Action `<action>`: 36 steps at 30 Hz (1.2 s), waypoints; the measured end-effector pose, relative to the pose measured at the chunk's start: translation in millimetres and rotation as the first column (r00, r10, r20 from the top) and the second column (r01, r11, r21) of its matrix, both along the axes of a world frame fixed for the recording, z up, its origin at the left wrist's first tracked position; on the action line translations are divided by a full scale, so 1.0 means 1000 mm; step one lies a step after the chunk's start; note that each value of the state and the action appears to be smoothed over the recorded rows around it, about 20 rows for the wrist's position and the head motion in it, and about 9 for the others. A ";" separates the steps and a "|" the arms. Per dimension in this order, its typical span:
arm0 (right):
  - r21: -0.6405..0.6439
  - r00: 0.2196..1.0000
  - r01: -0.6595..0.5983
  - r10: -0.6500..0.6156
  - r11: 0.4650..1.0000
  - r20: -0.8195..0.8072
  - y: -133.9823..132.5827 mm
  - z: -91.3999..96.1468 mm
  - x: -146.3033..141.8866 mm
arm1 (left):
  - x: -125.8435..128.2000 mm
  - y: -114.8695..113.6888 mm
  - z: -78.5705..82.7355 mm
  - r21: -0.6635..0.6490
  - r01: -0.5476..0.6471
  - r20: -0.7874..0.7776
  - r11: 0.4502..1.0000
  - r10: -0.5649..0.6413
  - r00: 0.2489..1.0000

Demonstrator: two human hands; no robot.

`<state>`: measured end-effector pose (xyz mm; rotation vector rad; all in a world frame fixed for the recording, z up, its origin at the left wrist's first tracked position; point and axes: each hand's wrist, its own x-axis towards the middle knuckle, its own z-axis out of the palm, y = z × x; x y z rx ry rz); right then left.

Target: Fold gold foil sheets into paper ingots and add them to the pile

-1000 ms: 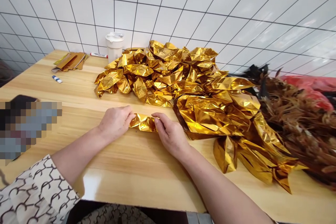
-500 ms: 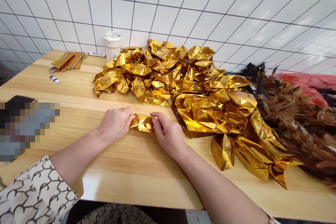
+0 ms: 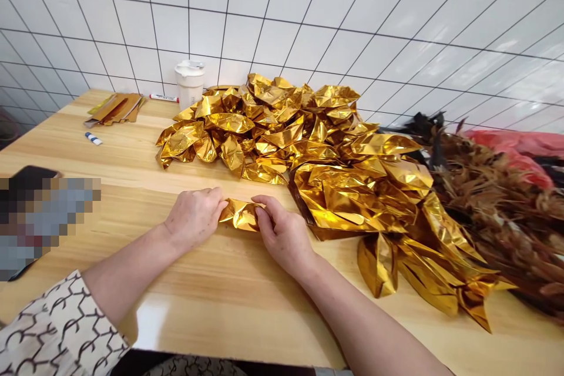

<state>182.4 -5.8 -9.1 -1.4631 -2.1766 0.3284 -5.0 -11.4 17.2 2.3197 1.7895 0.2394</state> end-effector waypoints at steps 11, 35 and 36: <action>0.106 1.000 -0.019 0.017 0.994 0.020 0.000 -0.002 0.000 | 0.001 0.000 0.001 -0.010 -0.007 0.000 1.000 0.007 1.000; 0.145 0.998 0.012 -0.021 0.989 0.066 0.005 0.000 0.006 | -0.001 0.002 -0.005 0.013 -0.047 0.078 0.999 0.046 0.996; 0.150 0.997 0.009 -0.020 0.989 0.072 0.004 -0.001 0.006 | -0.001 0.002 -0.005 0.018 -0.047 0.077 0.999 0.046 0.996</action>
